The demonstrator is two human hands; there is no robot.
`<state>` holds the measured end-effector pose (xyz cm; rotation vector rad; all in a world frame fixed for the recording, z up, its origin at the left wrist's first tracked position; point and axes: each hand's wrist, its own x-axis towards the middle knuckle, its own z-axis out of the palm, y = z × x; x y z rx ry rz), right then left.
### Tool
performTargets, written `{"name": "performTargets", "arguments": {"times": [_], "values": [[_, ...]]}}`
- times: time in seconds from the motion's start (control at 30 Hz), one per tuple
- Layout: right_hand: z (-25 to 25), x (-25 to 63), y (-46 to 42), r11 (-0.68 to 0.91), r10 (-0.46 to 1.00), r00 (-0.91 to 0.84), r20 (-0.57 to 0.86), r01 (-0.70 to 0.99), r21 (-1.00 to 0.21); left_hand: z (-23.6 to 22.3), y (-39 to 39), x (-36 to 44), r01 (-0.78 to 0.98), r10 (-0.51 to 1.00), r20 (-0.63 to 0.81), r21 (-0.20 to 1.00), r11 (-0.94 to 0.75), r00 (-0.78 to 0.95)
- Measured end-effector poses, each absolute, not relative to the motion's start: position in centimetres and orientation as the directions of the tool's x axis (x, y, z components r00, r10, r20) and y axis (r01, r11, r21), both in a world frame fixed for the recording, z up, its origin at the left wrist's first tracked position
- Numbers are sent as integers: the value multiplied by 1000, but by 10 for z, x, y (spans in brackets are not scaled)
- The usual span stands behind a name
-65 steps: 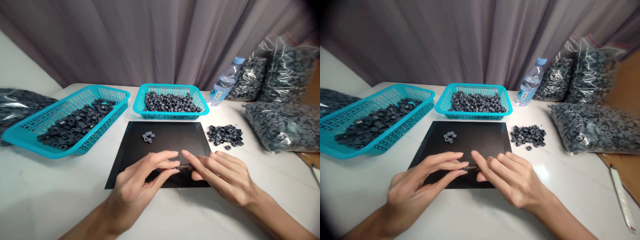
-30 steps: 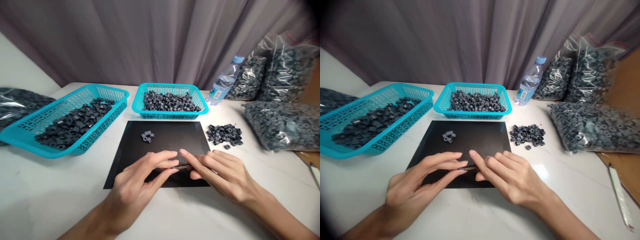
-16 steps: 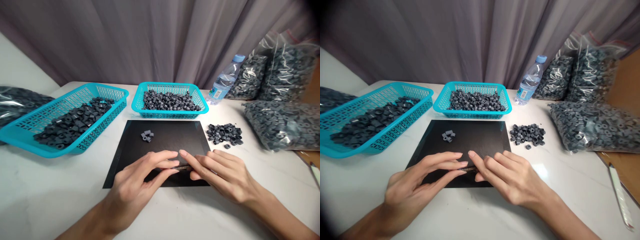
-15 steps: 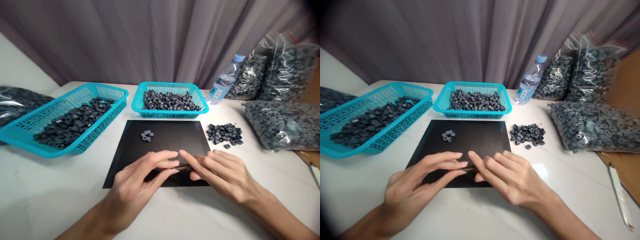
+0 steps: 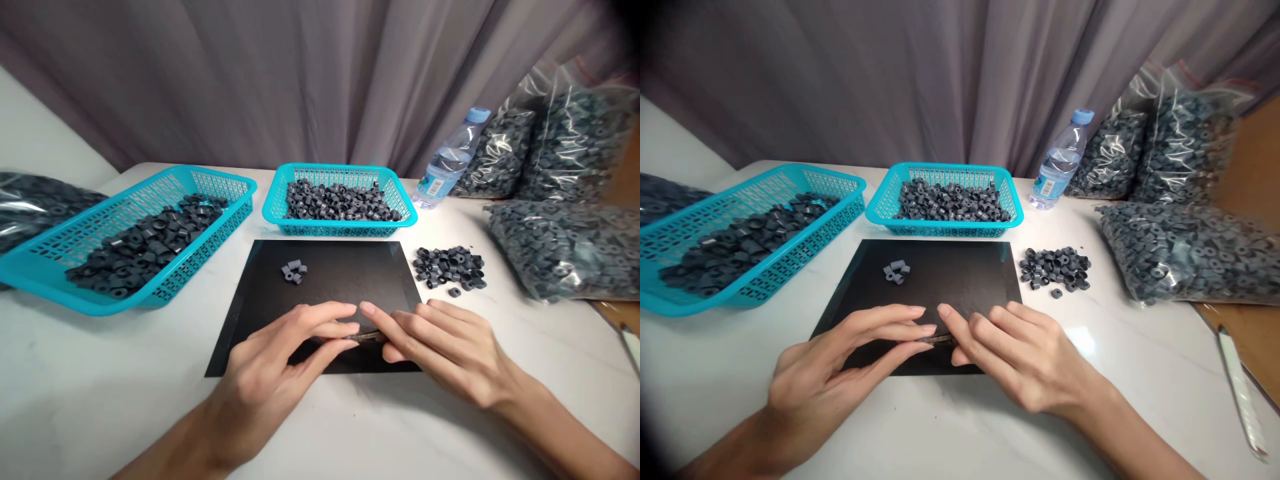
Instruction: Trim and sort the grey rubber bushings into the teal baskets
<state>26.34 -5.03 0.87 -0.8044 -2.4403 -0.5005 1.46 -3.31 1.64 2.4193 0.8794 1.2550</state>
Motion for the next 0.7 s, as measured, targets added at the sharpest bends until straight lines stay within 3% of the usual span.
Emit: {"name": "performTargets", "arguments": {"times": [0.37,0.7], "values": [[5,269,-44,740,487,-567,665,672,31,17,-31,13,401,599,654,449,-799,461],[-1,271,-37,722,508,-535,675,692,5,19,-30,14,381,599,653,463,-800,463]]}}
